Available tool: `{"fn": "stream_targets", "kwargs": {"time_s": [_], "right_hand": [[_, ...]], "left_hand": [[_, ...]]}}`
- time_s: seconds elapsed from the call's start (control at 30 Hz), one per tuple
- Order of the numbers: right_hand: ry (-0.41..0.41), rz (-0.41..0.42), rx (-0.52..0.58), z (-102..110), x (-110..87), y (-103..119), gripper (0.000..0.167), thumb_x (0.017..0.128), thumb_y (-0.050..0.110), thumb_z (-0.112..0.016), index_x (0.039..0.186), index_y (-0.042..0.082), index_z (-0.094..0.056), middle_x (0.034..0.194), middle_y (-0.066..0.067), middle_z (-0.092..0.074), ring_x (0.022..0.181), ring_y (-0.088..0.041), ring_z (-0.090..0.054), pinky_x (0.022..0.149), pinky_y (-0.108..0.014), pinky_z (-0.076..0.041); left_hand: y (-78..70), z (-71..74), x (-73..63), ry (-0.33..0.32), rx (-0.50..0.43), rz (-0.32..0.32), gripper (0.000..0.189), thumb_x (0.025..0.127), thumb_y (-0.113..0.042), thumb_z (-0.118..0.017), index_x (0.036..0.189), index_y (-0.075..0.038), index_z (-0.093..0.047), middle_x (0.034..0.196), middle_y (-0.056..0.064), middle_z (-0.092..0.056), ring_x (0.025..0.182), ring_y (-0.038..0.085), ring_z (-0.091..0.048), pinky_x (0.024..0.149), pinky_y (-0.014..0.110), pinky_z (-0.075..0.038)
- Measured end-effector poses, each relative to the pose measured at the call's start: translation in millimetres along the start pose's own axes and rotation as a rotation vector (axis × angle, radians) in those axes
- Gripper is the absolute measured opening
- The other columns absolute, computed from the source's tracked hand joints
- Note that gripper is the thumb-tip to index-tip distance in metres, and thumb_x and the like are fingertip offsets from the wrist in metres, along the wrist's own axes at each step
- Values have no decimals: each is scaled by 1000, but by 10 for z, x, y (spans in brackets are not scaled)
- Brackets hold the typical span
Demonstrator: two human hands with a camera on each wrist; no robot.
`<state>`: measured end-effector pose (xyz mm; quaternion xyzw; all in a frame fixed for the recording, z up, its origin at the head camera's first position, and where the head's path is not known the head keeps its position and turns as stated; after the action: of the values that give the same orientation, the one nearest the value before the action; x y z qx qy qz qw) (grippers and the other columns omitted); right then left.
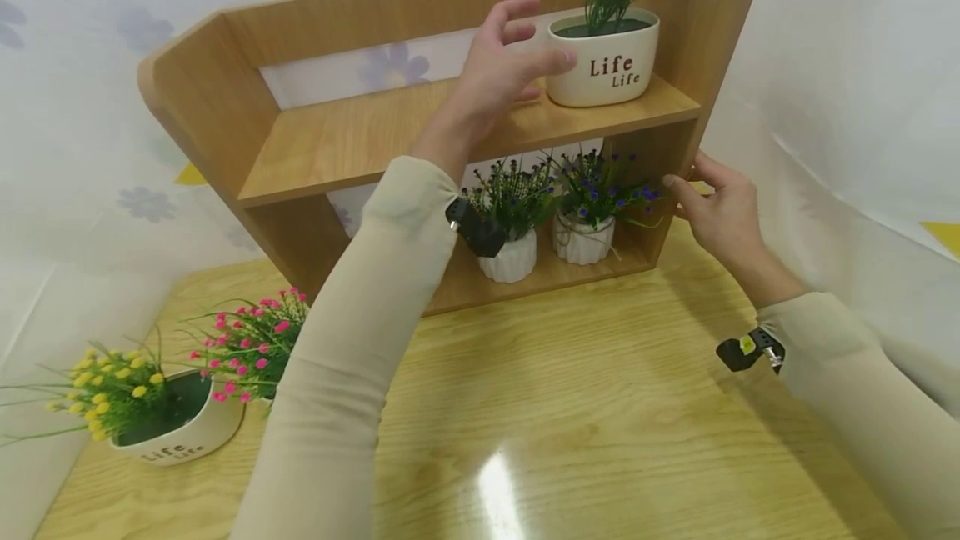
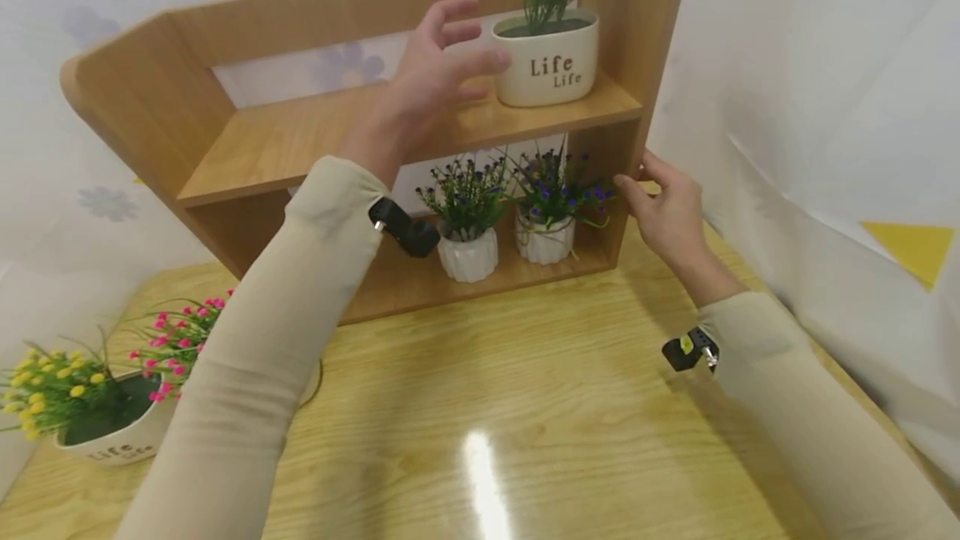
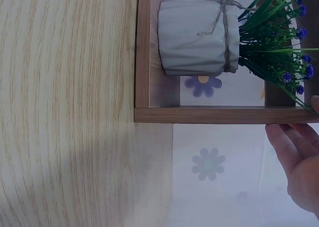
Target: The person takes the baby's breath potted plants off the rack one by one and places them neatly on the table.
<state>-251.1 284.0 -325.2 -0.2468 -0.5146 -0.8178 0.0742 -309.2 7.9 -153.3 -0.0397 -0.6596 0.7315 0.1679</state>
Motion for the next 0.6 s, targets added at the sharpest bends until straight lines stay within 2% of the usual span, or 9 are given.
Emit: {"fn": "stream_targets", "kwargs": {"time_s": [0.17,0.37,0.6], "right_hand": [[-6,7,2,-10,-7,-2,39,98,10,-65,137,7,-63,99,14,-62,64,1,-67,63,-19,-56],[-11,21,-4,15,-15,-9,38,98,8,-64,136,5,-63,98,15,-62,63,3,-67,62,-18,-56],[-14,22,-8,17,-30,8,39,97,9,-65,136,8,-64,100,13,-63,63,2,-67,63,-18,-56]], "left_hand": [[6,-24,66,5,44,17,82,80,-12,-85,148,-29,-42,150,-9,-38,129,12,-47,96,34,-51],[16,-81,118,20,112,-3,83,80,-15,-85,150,-27,-41,153,-9,-35,135,12,-40,97,30,-49],[12,-132,172,44,238,-20,87,80,-23,-86,152,-28,-37,156,-9,-32,142,7,-30,111,20,-29]]}}
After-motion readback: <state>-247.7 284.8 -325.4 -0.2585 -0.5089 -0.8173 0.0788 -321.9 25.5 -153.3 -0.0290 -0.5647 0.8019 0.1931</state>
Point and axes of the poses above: each hand's wrist, its own x-axis towards the middle knuckle, its own z-axis out of the back of the hand, y = z × x, the point moved 1 cm from there along x, towards the middle knuckle
